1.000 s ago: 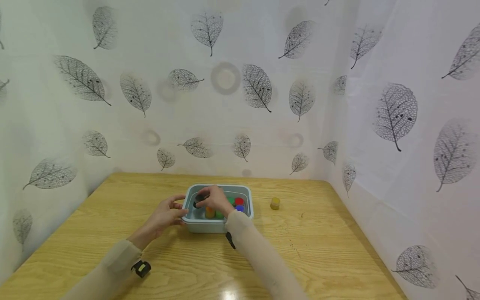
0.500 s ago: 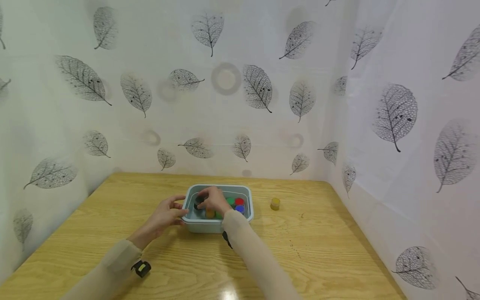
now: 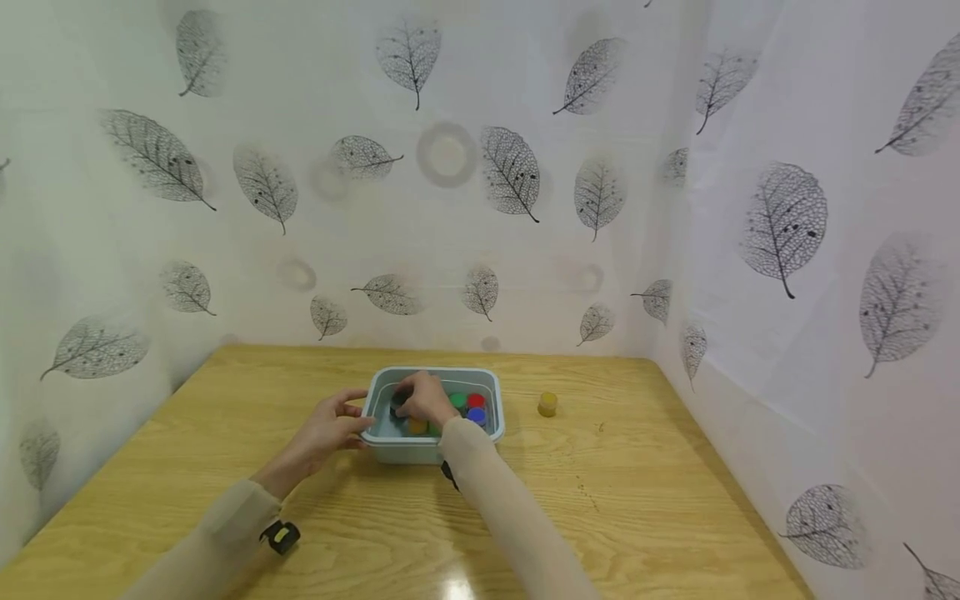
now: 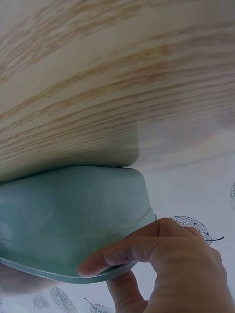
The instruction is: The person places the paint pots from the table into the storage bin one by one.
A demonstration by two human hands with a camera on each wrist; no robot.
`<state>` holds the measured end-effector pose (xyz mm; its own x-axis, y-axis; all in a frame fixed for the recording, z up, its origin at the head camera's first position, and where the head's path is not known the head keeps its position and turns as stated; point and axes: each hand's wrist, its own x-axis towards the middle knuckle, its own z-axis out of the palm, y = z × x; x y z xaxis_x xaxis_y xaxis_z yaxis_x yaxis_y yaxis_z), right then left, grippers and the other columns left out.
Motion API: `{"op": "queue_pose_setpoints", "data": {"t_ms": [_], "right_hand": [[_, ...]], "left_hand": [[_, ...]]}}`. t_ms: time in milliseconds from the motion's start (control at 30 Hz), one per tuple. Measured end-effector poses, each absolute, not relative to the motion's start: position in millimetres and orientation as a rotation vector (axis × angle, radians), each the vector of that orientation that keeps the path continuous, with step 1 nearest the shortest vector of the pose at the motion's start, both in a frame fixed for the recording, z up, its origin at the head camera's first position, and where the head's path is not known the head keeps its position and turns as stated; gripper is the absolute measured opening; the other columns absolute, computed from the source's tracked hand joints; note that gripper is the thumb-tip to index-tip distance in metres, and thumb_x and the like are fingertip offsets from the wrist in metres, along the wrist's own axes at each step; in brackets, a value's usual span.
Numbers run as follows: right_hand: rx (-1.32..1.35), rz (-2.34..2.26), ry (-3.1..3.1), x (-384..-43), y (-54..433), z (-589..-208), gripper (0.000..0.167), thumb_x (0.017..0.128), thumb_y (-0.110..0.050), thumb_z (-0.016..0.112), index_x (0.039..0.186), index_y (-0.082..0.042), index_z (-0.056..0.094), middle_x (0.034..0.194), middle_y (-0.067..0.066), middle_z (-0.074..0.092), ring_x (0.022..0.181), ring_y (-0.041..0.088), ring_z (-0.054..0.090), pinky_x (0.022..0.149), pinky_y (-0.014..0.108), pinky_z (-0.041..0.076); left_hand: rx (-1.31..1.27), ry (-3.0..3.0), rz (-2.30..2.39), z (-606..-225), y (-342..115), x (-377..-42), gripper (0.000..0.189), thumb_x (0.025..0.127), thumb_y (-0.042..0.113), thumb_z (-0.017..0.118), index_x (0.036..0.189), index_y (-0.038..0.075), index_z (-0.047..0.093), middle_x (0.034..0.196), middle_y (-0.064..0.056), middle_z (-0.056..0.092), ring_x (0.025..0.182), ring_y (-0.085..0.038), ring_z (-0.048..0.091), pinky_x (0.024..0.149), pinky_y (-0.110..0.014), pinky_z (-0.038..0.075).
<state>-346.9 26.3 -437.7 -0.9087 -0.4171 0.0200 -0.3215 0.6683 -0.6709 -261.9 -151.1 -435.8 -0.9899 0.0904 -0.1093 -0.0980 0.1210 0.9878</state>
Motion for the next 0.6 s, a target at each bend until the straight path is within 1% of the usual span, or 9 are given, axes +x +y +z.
{"op": "queue_pose_setpoints", "data": {"t_ms": [133,367,433,600], "right_hand": [[-0.593,-1.065,2.746,-347.3,25.3,-437.8,0.037,0.08,-0.005,0.079,0.116,-0.007,0.072,0.116,0.008,0.071,0.112,0.025,0.063,0.1,0.04,0.051],[-0.598,-1.067,2.752,-345.6,24.2,-438.4,0.035,0.08,-0.005,0.079,0.115,-0.006,0.072,0.115,0.008,0.071,0.111,0.024,0.063,0.1,0.04,0.051],[-0.61,-1.068,2.759,-345.5,24.1,-438.2,0.035,0.08,-0.005,0.079,0.114,-0.006,0.072,0.114,0.008,0.072,0.11,0.024,0.063,0.099,0.04,0.052],[-0.591,-1.106,2.767,-344.5,25.3,-438.6,0.032,0.079,-0.005,0.08,0.111,-0.005,0.073,0.112,0.009,0.072,0.11,0.026,0.063,0.098,0.042,0.052]], "left_hand": [[-0.008,2.245,1.996,-435.2,-151.1,-261.9,0.06,0.093,-0.002,0.061,0.147,0.0,0.037,0.11,-0.02,0.05,0.08,-0.023,0.066,0.073,-0.043,0.062],[-0.024,2.238,1.994,-435.7,-151.0,-260.3,0.059,0.092,-0.003,0.061,0.147,0.0,0.037,0.109,-0.02,0.05,0.077,-0.021,0.066,0.067,-0.034,0.061],[-0.033,2.234,2.0,-436.0,-150.9,-260.6,0.059,0.092,-0.003,0.061,0.146,0.0,0.038,0.109,-0.019,0.05,0.077,-0.021,0.066,0.067,-0.034,0.062],[-0.047,2.237,2.003,-436.4,-150.0,-261.1,0.059,0.091,-0.004,0.062,0.146,0.002,0.04,0.107,-0.019,0.052,0.077,-0.022,0.066,0.071,-0.04,0.062]]}}
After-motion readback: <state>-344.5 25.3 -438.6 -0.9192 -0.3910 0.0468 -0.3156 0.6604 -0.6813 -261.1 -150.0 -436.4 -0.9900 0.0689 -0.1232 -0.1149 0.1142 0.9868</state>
